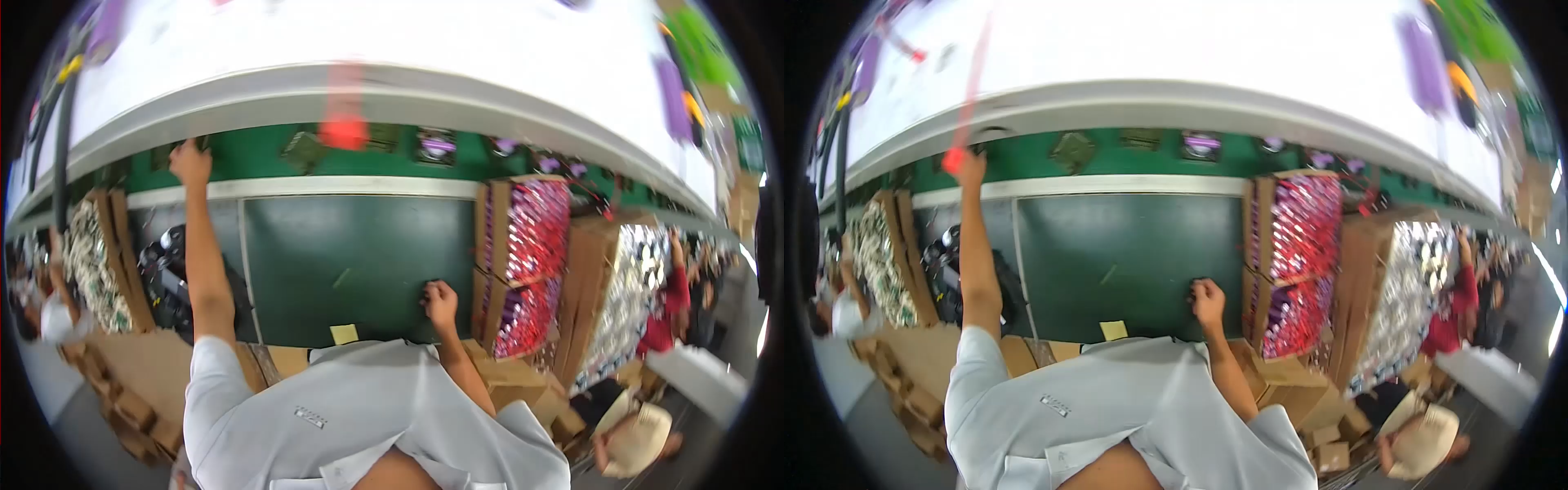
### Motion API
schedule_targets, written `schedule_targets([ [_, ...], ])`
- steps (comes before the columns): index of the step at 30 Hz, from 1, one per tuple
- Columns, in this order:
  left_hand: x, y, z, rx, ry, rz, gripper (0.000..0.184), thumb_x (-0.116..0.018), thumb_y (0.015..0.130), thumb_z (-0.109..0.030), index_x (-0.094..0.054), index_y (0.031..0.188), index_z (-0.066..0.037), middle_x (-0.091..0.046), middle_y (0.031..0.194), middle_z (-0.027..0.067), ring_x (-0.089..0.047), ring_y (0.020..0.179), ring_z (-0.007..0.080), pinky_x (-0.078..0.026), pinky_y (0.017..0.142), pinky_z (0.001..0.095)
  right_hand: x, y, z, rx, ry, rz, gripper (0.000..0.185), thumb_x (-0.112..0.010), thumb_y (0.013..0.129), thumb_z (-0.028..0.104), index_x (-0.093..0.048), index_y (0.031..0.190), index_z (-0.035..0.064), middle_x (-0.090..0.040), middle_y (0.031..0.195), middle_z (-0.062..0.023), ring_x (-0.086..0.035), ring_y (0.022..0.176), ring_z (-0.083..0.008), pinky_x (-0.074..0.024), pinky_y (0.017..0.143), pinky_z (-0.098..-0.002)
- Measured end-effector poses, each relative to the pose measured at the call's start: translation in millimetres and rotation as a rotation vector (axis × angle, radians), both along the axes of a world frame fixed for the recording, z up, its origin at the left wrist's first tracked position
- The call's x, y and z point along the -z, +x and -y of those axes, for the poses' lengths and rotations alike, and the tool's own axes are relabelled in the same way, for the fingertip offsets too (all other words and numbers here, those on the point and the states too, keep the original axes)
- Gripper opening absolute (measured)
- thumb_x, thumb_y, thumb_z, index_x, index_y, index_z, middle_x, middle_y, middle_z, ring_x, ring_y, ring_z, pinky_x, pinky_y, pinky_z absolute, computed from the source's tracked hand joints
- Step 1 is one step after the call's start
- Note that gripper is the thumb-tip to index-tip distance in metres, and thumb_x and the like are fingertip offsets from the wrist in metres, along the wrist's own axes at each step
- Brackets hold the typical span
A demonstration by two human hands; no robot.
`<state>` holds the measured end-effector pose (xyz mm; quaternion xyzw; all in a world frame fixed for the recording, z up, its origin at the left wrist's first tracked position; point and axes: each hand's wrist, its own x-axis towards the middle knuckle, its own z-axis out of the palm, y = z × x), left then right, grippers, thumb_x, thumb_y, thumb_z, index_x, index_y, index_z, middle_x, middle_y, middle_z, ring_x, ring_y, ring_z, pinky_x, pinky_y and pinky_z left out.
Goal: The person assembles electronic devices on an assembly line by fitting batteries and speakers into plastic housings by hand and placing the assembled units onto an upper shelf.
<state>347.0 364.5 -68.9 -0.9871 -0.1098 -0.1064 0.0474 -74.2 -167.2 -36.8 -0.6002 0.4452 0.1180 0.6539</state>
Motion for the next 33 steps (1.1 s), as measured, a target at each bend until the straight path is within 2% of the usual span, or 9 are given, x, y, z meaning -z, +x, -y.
schedule_targets([
  [2, -63.8, -50.5, 65.2, 0.272, -0.118, 0.233, 0.04, -0.076, 0.068, -0.009, -0.068, 0.104, -0.022, -0.068, 0.114, 0.0007, -0.057, 0.114, 0.0357, -0.045, 0.096, 0.0481, -7.3, 5.5, 4.1, -0.018, 0.093, -0.026, 0.02, -0.057, 0.096, 0.02, -0.065, 0.093, 0.0017, -0.063, 0.078, -0.0087, -0.057, 0.052, -0.0135, -0.0424, 0.042, -0.0265],
  [6, -78.6, -169.8, 169.1, 0.486, -0.342, 0.38, 0.025, -0.072, 0.067, -0.004, -0.07, 0.084, -0.022, -0.055, 0.137, 0.0154, -0.048, 0.127, 0.0389, -0.038, 0.105, 0.0475, -49.9, 36.9, -2.8, -0.289, 0.318, -0.095, 0.03, -0.054, 0.099, 0.034, -0.065, 0.109, 0.007, -0.068, 0.089, -0.0056, -0.06, 0.068, -0.0111, -0.0491, 0.059, -0.0253],
  [11, -55.2, -333.6, 315.2, 0.644, -0.688, -0.048, 0.024, -0.064, 0.07, 0.005, -0.067, 0.082, -0.016, -0.051, 0.137, 0.0179, -0.044, 0.128, 0.0426, -0.032, 0.106, 0.0541, -197.1, 54.0, 25.5, -0.922, -0.018, 0.452, 0.032, -0.061, 0.096, 0.03, -0.064, 0.116, 0.0045, -0.069, 0.101, -0.0102, -0.067, 0.087, -0.0189, -0.0533, 0.078, -0.0351],
  [15, -56.2, -391.5, 380.2, 0.755, -0.598, -0.189, 0.022, -0.063, 0.073, 0.004, -0.069, 0.084, -0.013, -0.05, 0.138, 0.0176, -0.041, 0.131, 0.0425, -0.032, 0.106, 0.0545, -291.5, 4.3, 140.2, -0.513, -0.574, 0.627, 0.026, -0.062, 0.092, 0.018, -0.067, 0.114, 0.0037, -0.069, 0.1, -0.0141, -0.068, 0.089, -0.0259, -0.0529, 0.081, -0.0348],
  [18, -53.8, -397.7, 400.0, 0.802, -0.598, -0.236, 0.032, -0.06, 0.076, 0.005, -0.074, 0.093, -0.018, -0.05, 0.142, 0.014, -0.039, 0.135, 0.0406, -0.029, 0.109, 0.055, -315.8, -47.3, 246.5, -0.071, -1.116, 0.279, 0.025, -0.068, 0.087, 0.012, -0.07, 0.111, 0.0043, -0.07, 0.103, -0.0146, -0.068, 0.083, -0.0259, -0.0529, 0.077, -0.0359],
  [20, -57.3, -397.3, 403.4, 0.837, -0.613, -0.284, 0.043, -0.054, 0.073, 0.01, -0.076, 0.096, -0.02, -0.049, 0.146, 0.011, -0.036, 0.14, 0.0394, -0.028, 0.112, 0.0539, -304.3, -74.7, 348.7, -0.188, -1.544, 0.037, 0.027, -0.071, 0.083, 0.018, -0.069, 0.107, 0.0068, -0.068, 0.101, -0.0174, -0.066, 0.092, -0.0357, -0.052, 0.082, -0.0452],
  [26, -55.2, -391.8, 399.7, 0.905, -0.646, -0.397, 0.053, -0.05, 0.066, 0.011, -0.073, 0.104, -0.018, -0.044, 0.148, 0.0131, -0.032, 0.142, 0.0406, -0.024, 0.115, 0.0542, -254.7, -24.7, 511.5, -0.24, -1.432, 0.07, 0.064, -0.072, 0.079, 0.045, -0.061, 0.13, 0.008, -0.058, 0.129, -0.0279, -0.058, 0.117, -0.0416, -0.0468, 0.101, -0.0462],
  [30, -57.7, -395.1, 402.1, 0.917, -0.624, -0.453, 0.057, -0.068, 0.072, -0.01, -0.06, 0.128, -0.019, -0.039, 0.151, 0.0157, -0.03, 0.142, 0.0408, -0.025, 0.114, 0.0548, -251.4, -13.8, 493.2, -0.24, -1.562, -0.017, 0.044, -0.074, 0.075, 0.024, -0.067, 0.113, 0.0042, -0.063, 0.113, -0.025, -0.061, 0.109, -0.0411, -0.0507, 0.094, -0.0467],
  [33, -71.2, -407.0, 406.1, 0.883, -0.613, -0.46, 0.083, -0.08, 0.07, -0.025, -0.044, 0.143, -0.014, -0.038, 0.15, 0.0165, -0.032, 0.14, 0.0397, -0.027, 0.113, 0.0535, -271.4, -12.7, 491.1, -0.141, -1.768, 0.006, 0.045, -0.075, 0.07, 0.015, -0.066, 0.113, 0.0075, -0.065, 0.107, -0.022, -0.064, 0.103, -0.0391, -0.0524, 0.089, -0.0465],
])
